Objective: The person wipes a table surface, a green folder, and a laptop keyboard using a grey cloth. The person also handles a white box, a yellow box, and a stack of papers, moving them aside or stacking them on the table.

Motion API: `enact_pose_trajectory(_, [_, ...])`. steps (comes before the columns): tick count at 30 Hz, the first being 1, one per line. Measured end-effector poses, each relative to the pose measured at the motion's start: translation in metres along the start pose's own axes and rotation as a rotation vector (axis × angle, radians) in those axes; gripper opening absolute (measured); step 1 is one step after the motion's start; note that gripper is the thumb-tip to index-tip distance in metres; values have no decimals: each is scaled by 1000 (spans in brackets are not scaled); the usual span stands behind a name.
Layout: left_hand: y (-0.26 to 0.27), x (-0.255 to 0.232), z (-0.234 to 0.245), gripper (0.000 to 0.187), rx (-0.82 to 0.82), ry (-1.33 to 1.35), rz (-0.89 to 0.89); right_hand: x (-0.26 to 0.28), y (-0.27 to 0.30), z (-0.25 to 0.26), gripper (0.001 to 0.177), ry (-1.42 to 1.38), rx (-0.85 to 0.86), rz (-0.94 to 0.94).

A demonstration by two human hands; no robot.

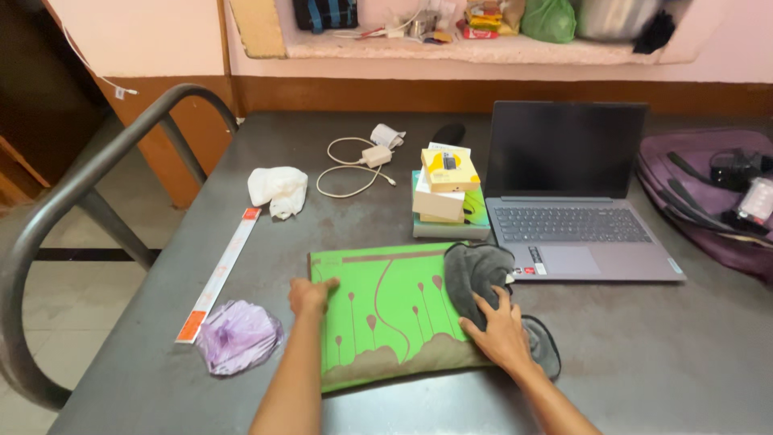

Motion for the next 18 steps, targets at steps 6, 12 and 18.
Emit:
enact_pose_trajectory(6, [26, -53, -20, 44, 542, 442, -173, -18, -8, -10, 59, -12, -152, 191])
enact_pose_trajectory(12, [99, -147, 6, 50, 449, 305, -528, -60, -29, -6, 57, -286, -178, 261])
enact_pose_trajectory(18, [211, -279, 81, 62, 366, 81, -1204, -70, -17, 25, 44, -1309, 90, -143])
Point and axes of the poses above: each hand's wrist, its own y-axis away from the middle knuckle, its own z-axis out of the back of the hand, x = y × z, the point moved 8 cm from there along -y, towards the middle knuckle, and after that the axes turned 9 degrees about x, right-handed, at the moved point
